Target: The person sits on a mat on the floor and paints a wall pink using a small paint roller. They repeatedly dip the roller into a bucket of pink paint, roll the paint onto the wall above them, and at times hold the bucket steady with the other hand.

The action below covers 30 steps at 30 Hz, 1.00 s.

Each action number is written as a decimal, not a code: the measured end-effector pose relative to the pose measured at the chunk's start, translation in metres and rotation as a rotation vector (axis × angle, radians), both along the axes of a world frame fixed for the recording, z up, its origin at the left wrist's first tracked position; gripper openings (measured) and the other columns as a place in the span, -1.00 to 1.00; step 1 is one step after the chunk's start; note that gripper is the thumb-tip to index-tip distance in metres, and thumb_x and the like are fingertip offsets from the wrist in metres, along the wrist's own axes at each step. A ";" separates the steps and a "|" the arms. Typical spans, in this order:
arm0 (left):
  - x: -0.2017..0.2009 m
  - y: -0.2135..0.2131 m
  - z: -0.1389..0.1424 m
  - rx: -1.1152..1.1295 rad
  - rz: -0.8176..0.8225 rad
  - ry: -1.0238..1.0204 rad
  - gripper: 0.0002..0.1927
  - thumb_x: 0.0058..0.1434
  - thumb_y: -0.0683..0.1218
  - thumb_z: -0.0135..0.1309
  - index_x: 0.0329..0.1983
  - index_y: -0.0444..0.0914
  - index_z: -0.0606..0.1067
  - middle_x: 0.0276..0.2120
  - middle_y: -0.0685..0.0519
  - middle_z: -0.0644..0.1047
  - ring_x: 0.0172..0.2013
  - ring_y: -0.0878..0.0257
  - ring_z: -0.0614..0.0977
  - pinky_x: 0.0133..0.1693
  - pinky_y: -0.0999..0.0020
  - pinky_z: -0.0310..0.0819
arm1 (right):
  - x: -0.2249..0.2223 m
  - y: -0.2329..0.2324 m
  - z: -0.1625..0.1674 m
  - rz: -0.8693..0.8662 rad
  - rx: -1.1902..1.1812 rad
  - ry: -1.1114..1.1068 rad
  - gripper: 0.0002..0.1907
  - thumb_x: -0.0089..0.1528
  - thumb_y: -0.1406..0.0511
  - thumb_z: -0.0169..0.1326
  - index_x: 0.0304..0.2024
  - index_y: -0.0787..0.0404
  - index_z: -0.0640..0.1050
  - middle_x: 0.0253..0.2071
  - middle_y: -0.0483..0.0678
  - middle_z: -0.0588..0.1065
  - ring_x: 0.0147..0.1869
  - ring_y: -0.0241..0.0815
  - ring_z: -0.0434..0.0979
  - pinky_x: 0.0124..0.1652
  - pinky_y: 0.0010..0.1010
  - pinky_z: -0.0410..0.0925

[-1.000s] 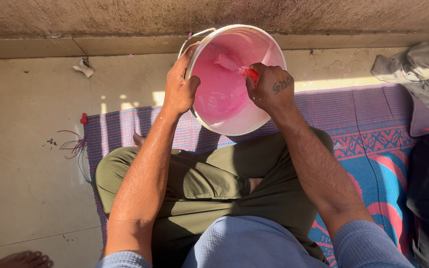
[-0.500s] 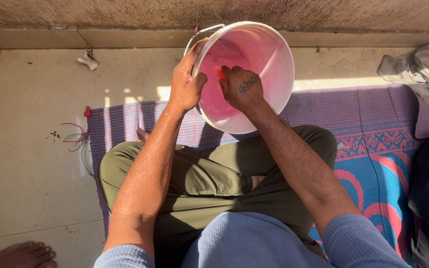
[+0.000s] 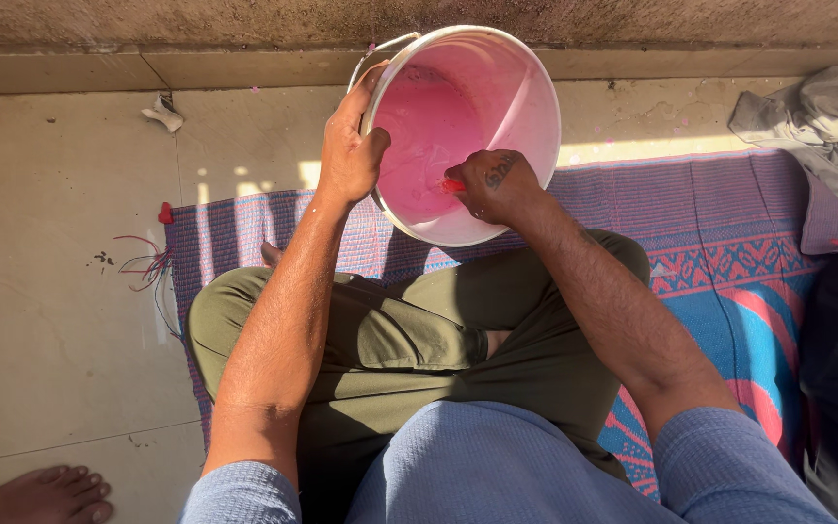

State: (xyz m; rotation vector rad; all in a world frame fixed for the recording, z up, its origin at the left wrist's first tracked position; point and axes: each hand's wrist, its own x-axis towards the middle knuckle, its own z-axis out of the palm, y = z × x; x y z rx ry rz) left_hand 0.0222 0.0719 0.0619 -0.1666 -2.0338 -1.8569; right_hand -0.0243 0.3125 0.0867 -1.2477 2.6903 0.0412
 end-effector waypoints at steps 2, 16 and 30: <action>-0.001 0.001 -0.001 -0.007 0.014 -0.003 -0.19 -0.02 -0.28 -0.07 0.43 -0.29 0.33 0.32 -0.17 0.49 0.37 -0.02 0.48 0.38 0.21 0.27 | -0.006 0.007 0.009 -0.038 0.008 0.009 -0.75 0.17 0.19 0.20 -0.10 0.05 0.68 -0.31 0.04 0.64 -0.17 0.06 0.64 -0.13 -0.08 0.46; 0.001 0.005 -0.001 -0.035 0.001 0.013 -0.20 0.01 -0.32 -0.06 0.44 -0.30 0.32 0.38 -0.19 0.42 0.43 -0.04 0.41 0.45 0.18 0.18 | -0.055 -0.014 0.014 -0.005 0.123 0.252 -0.85 0.19 0.32 0.10 -0.20 0.17 0.59 -0.42 0.12 0.58 -0.34 0.11 0.63 -0.32 -0.10 0.44; 0.005 0.012 0.005 -0.109 -0.036 0.089 -0.26 0.07 -0.32 -0.03 0.42 -0.38 0.33 0.40 -0.25 0.37 0.45 -0.13 0.36 0.47 0.14 0.14 | -0.010 -0.012 -0.010 -0.261 0.145 -0.026 -0.83 0.17 0.28 0.08 -0.29 0.18 0.65 -0.36 0.13 0.61 -0.21 0.14 0.65 -0.15 -0.06 0.48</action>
